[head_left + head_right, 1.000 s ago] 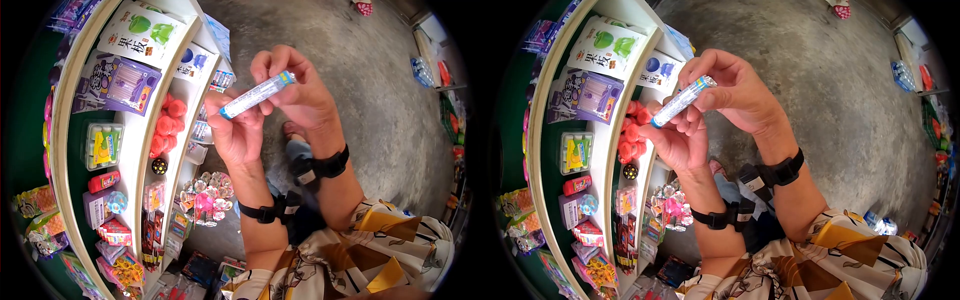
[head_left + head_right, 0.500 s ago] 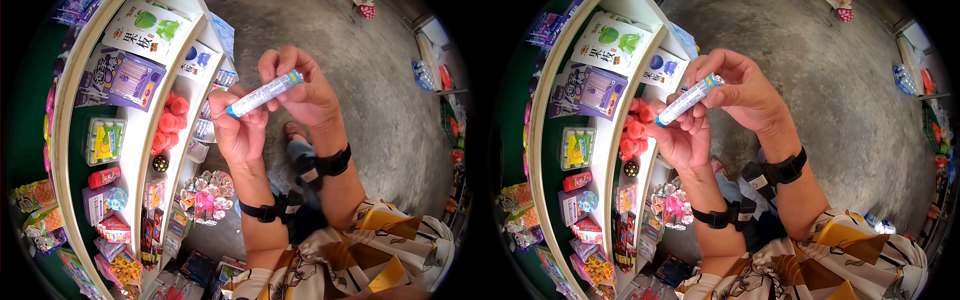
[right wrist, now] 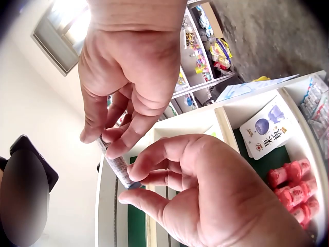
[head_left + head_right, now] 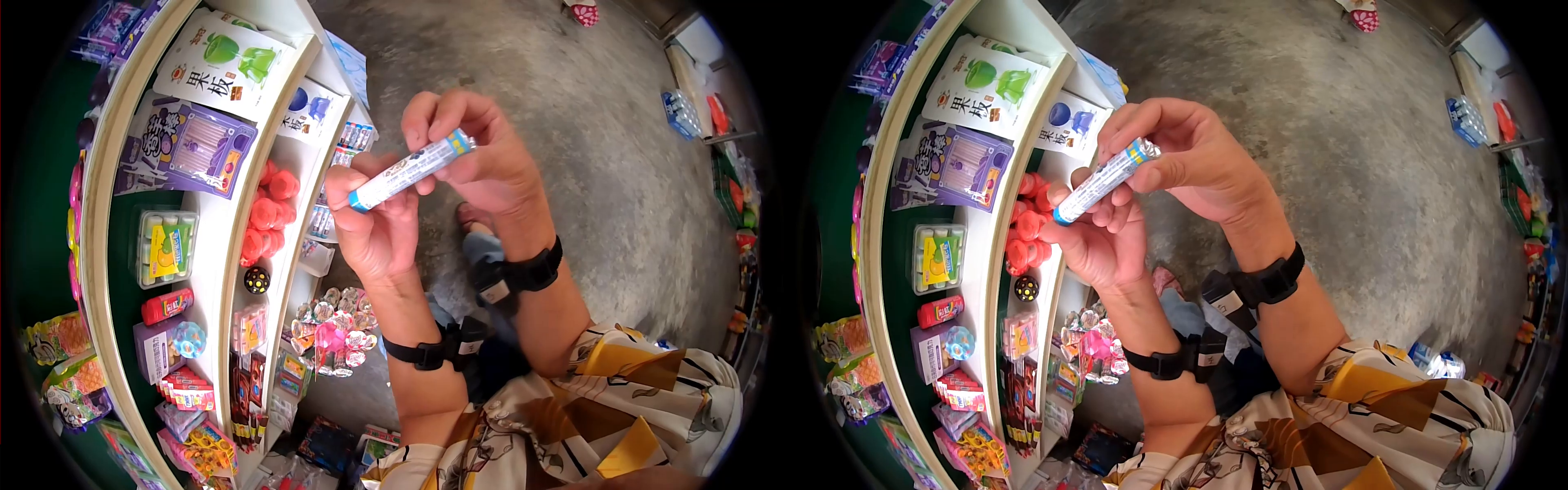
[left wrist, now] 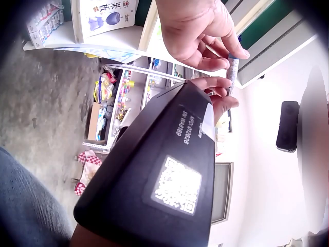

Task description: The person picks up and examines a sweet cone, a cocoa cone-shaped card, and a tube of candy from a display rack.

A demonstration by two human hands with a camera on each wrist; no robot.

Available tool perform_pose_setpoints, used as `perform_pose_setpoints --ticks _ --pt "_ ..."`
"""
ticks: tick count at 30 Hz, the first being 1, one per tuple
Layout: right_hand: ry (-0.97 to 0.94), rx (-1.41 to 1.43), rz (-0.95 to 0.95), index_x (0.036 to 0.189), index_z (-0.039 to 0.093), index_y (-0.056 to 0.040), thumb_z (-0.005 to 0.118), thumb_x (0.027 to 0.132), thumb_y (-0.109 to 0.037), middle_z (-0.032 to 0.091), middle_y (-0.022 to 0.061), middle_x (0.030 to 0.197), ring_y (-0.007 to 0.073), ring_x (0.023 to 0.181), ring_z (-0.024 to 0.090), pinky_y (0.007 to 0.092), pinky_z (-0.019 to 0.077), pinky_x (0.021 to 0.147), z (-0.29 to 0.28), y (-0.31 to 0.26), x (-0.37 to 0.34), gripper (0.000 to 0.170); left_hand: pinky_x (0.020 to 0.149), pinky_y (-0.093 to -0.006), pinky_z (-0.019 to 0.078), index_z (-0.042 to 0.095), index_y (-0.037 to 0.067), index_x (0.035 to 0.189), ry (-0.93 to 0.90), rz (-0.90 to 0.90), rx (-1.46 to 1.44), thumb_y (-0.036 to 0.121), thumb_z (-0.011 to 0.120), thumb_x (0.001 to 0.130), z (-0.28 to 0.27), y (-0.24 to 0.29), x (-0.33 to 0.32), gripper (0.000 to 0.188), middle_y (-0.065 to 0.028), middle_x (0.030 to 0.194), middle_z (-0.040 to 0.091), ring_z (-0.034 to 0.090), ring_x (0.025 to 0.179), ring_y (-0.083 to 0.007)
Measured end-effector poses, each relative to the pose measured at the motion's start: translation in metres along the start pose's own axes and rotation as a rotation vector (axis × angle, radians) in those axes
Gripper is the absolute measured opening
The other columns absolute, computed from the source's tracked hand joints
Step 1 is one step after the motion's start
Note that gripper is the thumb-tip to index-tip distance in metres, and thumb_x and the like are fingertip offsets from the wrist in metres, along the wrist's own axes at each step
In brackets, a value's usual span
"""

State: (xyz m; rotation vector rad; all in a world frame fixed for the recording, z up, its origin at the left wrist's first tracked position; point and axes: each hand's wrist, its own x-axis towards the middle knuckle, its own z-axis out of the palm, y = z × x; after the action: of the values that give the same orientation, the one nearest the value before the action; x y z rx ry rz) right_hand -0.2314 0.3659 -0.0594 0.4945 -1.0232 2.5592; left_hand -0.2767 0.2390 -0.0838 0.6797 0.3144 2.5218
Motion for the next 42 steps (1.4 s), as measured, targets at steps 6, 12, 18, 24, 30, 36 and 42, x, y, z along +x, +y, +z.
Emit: perform_pose_setpoints --ticks 6,12,18,24,30,36,42 --pt "0.000 0.016 0.003 0.095 0.066 0.0003 0.078 0.071 -0.005 0.061 0.0129 0.097 0.0203 0.090 0.060 0.0304 0.0524 0.077 0.0002 -0.0005 -0.0005 0.027 0.068 -0.0408 0.0465 0.060 0.009 0.102 0.014 -0.014 -0.057 0.035 0.071 0.081 -0.0047 -0.0005 -0.0015 0.035 -0.0038 0.078 0.051 0.053 0.073 -0.0202" --pt "-0.007 0.003 -0.011 0.095 0.067 0.0006 0.078 0.072 -0.006 0.062 0.0122 0.096 0.0200 0.091 0.060 0.0299 0.0515 0.078 -0.0015 0.0001 -0.0007 0.026 0.059 -0.0212 0.0432 0.062 0.011 0.103 0.035 -0.007 -0.017 0.033 0.073 0.079 0.0041 -0.0014 -0.0002 0.035 -0.0039 0.093 0.055 0.050 0.068 -0.0097" --pt "-0.006 -0.003 -0.010 0.096 0.067 0.0001 0.077 0.073 -0.006 0.063 0.0112 0.097 0.0193 0.091 0.060 0.0300 0.0505 0.080 -0.0009 -0.0002 -0.0011 0.026 0.059 -0.0209 0.0428 0.063 0.011 0.104 0.013 0.003 -0.034 0.033 0.073 0.079 0.0004 -0.0027 -0.0005 0.035 -0.0052 0.096 0.056 0.049 0.067 -0.0100" --pt "-0.006 0.000 -0.006 0.096 0.067 -0.0001 0.077 0.073 -0.005 0.063 0.0110 0.097 0.0195 0.091 0.060 0.0302 0.0505 0.081 0.0002 -0.0005 -0.0011 0.025 0.058 -0.0205 0.0418 0.064 0.010 0.104 0.021 0.006 -0.030 0.032 0.072 0.080 0.0017 -0.0019 -0.0005 0.034 -0.0042 0.092 0.055 0.048 0.067 -0.0101" --pt "-0.010 -0.007 -0.007 0.096 0.067 0.0001 0.077 0.073 -0.005 0.063 0.0112 0.097 0.0196 0.091 0.060 0.0301 0.0510 0.079 -0.0001 -0.0006 -0.0006 0.025 0.058 -0.0203 0.0409 0.064 0.010 0.104 0.027 0.003 -0.043 0.032 0.072 0.080 0.0021 -0.0021 -0.0004 0.034 -0.0023 0.087 0.053 0.047 0.066 -0.0099" --pt "-0.018 -0.011 -0.023 0.095 0.067 0.0007 0.076 0.074 -0.005 0.062 0.0124 0.096 0.0195 0.088 0.060 0.0294 0.0526 0.075 0.0009 -0.0004 -0.0001 0.024 0.058 -0.0203 0.0406 0.064 0.010 0.105 0.019 -0.005 -0.037 0.033 0.072 0.080 0.0033 -0.0019 0.0000 0.035 -0.0017 0.085 0.051 0.047 0.066 -0.0100" --pt "-0.031 -0.010 -0.034 0.096 0.064 0.0004 0.075 0.075 -0.005 0.061 0.0129 0.095 0.0191 0.079 0.062 0.0290 0.0538 0.071 0.0020 0.0011 0.0020 0.024 0.065 -0.0327 0.0454 0.058 0.009 0.104 0.061 -0.010 -0.080 0.035 0.069 0.083 -0.0024 -0.0022 -0.0030 0.036 -0.0041 0.080 0.053 0.054 0.074 -0.0195"
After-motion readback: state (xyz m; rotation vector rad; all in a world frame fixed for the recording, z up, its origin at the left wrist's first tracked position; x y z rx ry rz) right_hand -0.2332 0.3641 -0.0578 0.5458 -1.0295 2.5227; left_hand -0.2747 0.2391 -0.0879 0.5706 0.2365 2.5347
